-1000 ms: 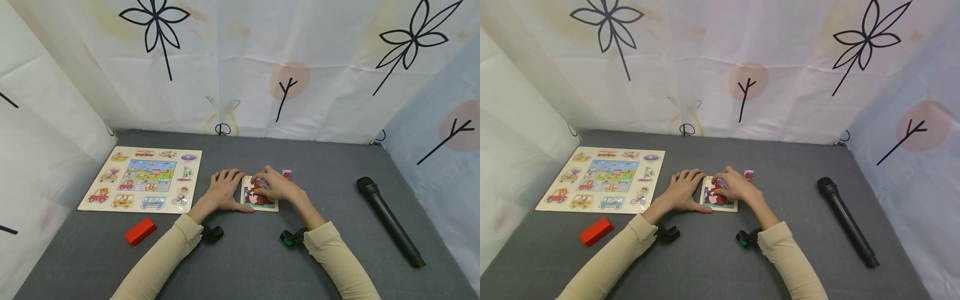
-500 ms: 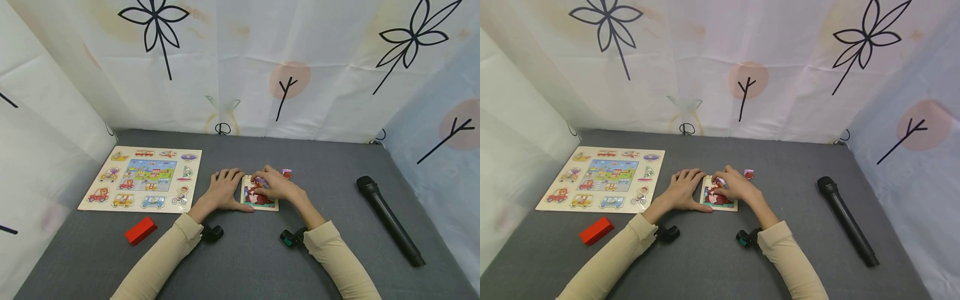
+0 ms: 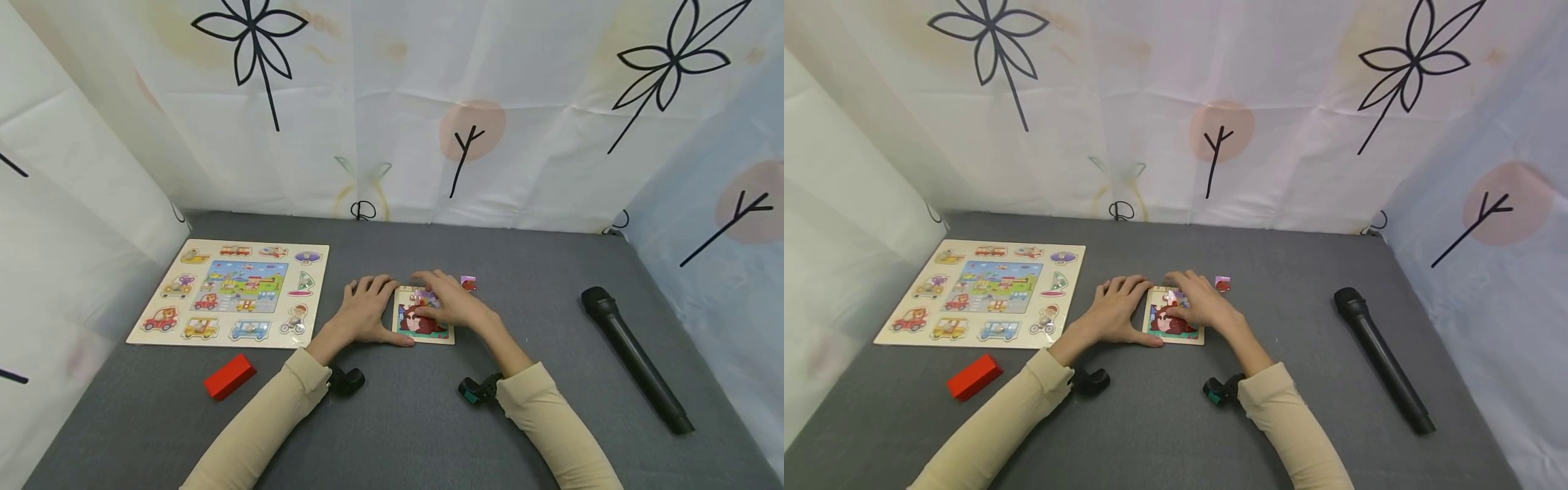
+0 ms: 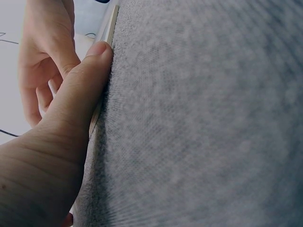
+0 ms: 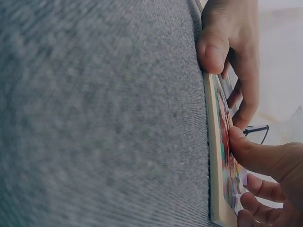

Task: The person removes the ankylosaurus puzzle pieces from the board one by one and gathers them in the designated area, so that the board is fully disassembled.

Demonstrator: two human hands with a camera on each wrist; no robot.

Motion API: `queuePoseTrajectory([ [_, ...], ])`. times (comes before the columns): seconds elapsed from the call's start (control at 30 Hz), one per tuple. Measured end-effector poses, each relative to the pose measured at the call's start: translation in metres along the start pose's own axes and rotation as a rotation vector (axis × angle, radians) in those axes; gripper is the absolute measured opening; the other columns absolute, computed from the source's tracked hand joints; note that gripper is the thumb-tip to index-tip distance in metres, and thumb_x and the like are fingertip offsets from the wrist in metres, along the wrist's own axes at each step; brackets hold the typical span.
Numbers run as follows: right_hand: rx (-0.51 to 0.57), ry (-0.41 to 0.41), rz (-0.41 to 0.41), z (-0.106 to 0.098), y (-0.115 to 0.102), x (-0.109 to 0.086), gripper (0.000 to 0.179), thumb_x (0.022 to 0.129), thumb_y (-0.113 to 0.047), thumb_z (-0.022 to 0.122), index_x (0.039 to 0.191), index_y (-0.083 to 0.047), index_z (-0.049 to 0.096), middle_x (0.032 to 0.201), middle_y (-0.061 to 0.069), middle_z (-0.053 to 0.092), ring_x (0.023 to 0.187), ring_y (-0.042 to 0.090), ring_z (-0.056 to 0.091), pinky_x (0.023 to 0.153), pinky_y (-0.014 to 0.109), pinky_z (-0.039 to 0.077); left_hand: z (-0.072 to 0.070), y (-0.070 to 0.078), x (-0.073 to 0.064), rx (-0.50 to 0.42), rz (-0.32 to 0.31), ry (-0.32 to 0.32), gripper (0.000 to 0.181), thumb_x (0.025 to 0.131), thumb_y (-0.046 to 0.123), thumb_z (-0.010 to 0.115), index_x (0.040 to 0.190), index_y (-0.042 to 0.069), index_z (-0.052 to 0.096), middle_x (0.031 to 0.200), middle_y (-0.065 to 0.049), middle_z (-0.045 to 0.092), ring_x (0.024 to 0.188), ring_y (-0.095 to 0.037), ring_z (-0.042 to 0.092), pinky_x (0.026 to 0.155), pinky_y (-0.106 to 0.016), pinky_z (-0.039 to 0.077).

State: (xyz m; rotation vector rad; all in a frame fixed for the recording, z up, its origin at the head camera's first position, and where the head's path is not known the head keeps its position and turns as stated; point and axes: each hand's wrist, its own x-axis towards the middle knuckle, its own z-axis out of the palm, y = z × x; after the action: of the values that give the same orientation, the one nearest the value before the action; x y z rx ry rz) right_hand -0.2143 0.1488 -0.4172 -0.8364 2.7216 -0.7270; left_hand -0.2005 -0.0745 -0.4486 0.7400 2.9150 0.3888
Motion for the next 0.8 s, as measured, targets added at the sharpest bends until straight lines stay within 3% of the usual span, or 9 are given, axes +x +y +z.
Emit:
queuePoseTrajectory([
  [0.2,0.013,0.003,0.027,0.0002,0.0006,0.0003,0.055,0.094,-0.024,0.076,0.140,-0.001,0.057,0.124,0.018,0.062,0.110,0.032,0.058,0.096,0.050,0.049,-0.0001,-0.0001,-0.0006,-0.002,-0.002,0.003,0.114,0.066,0.083,0.075,0.156,0.023,0.038,0.161,-0.005,0.036,0.146,-0.034,0.033,0.114,-0.068,0.028],
  [0.4,0.009,-0.005,0.033,-0.0009,0.0008,0.0016,0.045,0.093,-0.024,0.077,0.131,-0.002,0.068,0.110,0.014,0.061,0.093,0.024,0.051,0.080,0.036,0.044,0.0004,-0.0001,-0.0003,0.000,-0.001,0.003,0.115,0.066,0.084,0.074,0.156,0.022,0.038,0.161,-0.005,0.036,0.145,-0.033,0.033,0.114,-0.067,0.027],
  [0.8,0.042,0.006,0.007,-0.0001,0.0021,0.0015,0.043,0.094,-0.020,0.075,0.131,0.000,0.068,0.111,0.015,0.059,0.090,0.023,0.050,0.076,0.030,0.041,0.0015,-0.0012,-0.0001,-0.003,0.003,0.006,0.115,0.066,0.084,0.075,0.156,0.022,0.038,0.161,-0.005,0.036,0.146,-0.034,0.033,0.114,-0.068,0.027],
])
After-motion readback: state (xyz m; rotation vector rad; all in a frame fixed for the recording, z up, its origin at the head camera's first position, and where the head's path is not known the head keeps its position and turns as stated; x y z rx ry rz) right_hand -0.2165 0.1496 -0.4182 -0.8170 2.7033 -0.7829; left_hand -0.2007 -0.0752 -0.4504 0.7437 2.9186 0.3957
